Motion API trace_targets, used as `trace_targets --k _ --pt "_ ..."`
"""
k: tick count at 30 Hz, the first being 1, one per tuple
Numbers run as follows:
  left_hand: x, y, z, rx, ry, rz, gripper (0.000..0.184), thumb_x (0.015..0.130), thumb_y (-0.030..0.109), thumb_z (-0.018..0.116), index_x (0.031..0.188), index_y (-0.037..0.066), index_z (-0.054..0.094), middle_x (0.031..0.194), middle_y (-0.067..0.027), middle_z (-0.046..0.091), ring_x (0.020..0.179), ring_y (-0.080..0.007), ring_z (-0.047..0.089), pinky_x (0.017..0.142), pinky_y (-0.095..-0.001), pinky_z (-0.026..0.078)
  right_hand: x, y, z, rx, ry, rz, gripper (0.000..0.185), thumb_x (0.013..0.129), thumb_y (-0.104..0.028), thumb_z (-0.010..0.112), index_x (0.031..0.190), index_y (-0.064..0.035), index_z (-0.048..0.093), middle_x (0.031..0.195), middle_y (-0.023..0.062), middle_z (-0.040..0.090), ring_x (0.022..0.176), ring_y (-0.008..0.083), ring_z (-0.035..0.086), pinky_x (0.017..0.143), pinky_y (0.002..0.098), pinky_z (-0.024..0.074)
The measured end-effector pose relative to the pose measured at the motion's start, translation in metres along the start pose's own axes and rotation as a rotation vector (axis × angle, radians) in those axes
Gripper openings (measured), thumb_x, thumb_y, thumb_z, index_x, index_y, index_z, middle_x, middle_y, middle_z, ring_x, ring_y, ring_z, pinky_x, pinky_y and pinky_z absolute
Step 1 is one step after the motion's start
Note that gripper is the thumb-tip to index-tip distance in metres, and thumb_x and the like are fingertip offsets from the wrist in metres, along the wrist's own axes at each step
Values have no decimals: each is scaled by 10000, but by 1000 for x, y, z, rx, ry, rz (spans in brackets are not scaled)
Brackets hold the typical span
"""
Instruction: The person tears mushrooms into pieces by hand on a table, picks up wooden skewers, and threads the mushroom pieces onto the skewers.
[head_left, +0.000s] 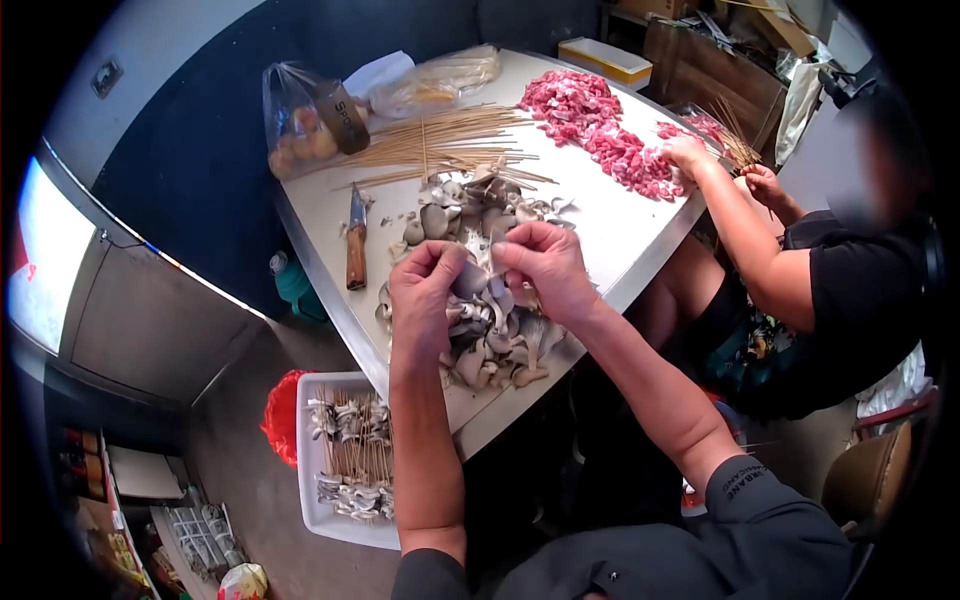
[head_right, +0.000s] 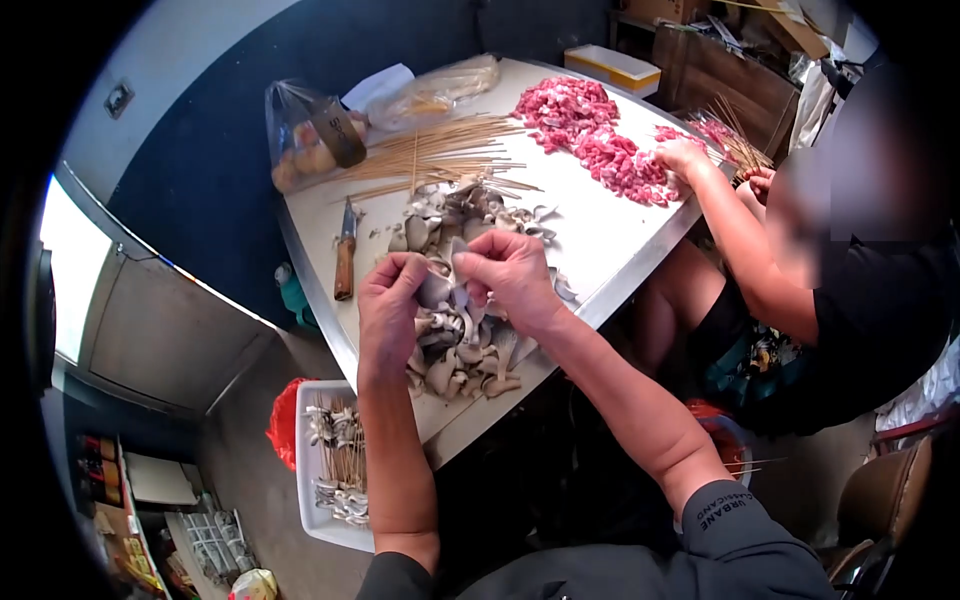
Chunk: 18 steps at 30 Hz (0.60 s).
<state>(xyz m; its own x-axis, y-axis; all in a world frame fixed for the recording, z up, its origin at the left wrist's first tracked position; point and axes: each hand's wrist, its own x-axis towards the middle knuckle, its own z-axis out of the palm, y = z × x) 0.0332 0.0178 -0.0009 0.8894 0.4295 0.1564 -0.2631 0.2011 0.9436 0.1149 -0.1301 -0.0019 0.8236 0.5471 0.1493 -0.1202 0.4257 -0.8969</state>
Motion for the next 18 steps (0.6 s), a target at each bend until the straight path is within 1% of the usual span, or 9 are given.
trace_targets --k 4,5,6,8,9,10,14,15,18 --pt "1 3 -1 -105 119 57 153 915 172 666 883 23 650 739 -7 627 599 -70 563 525 -198 448 5 -2 -10 91 93 24 93 862 -68 687 810 -21 625 691 19 620 542 65 576 453 208 471" --pt "2 5 -4 -107 139 59 173 919 189 665 881 21 650 733 -11 626 590 -74 561 509 -204 443 8 0 -18 54 85 18 80 869 -74 681 882 -10 634 706 25 629 581 69 594 466 200 475" --pt "1 6 -8 -107 160 62 194 922 207 664 879 19 650 728 -15 625 581 -78 559 492 -211 438 8 0 -19 53 83 25 80 869 -74 681 882 -10 634 706 25 629 581 69 594 466 200 475" --pt "2 2 -11 -68 134 79 208 928 221 656 918 13 662 733 -17 622 565 -79 548 475 -214 429 9 1 -19 -159 161 -13 165 876 -78 678 1014 3 642 792 24 663 609 53 608 464 176 462" --pt "1 2 -9 -56 107 70 214 930 228 654 943 15 668 736 -14 620 565 -78 544 474 -214 428 9 2 -19 -211 133 -29 274 878 -91 682 1116 29 616 823 32 669 621 56 613 471 171 459" --pt "0 3 -7 -45 79 60 223 932 235 651 967 16 675 739 -11 618 564 -76 539 472 -214 426 8 3 -19 -213 134 -25 274 878 -91 682 1116 29 616 823 32 669 621 56 613 471 171 459" --pt "-2 9 -1 36 54 0 240 975 233 577 1038 28 684 783 -4 620 660 -74 561 547 -221 456 1 -3 -12 -325 72 -82 309 879 -140 696 1123 32 618 814 23 662 627 43 601 481 160 444" --pt "-3 10 -2 103 18 -13 236 983 206 548 1072 30 677 832 -6 627 716 -70 567 614 -213 471 0 -5 -10 -367 14 -69 301 880 -151 697 1117 21 626 817 22 664 633 41 601 484 160 442" --pt "-5 13 3 181 -60 25 218 965 170 566 1102 31 664 871 -7 630 745 -70 572 657 -211 480 -5 -3 -2 -400 -86 -37 272 881 -147 701 1106 -4 645 817 16 673 647 30 597 500 158 440"
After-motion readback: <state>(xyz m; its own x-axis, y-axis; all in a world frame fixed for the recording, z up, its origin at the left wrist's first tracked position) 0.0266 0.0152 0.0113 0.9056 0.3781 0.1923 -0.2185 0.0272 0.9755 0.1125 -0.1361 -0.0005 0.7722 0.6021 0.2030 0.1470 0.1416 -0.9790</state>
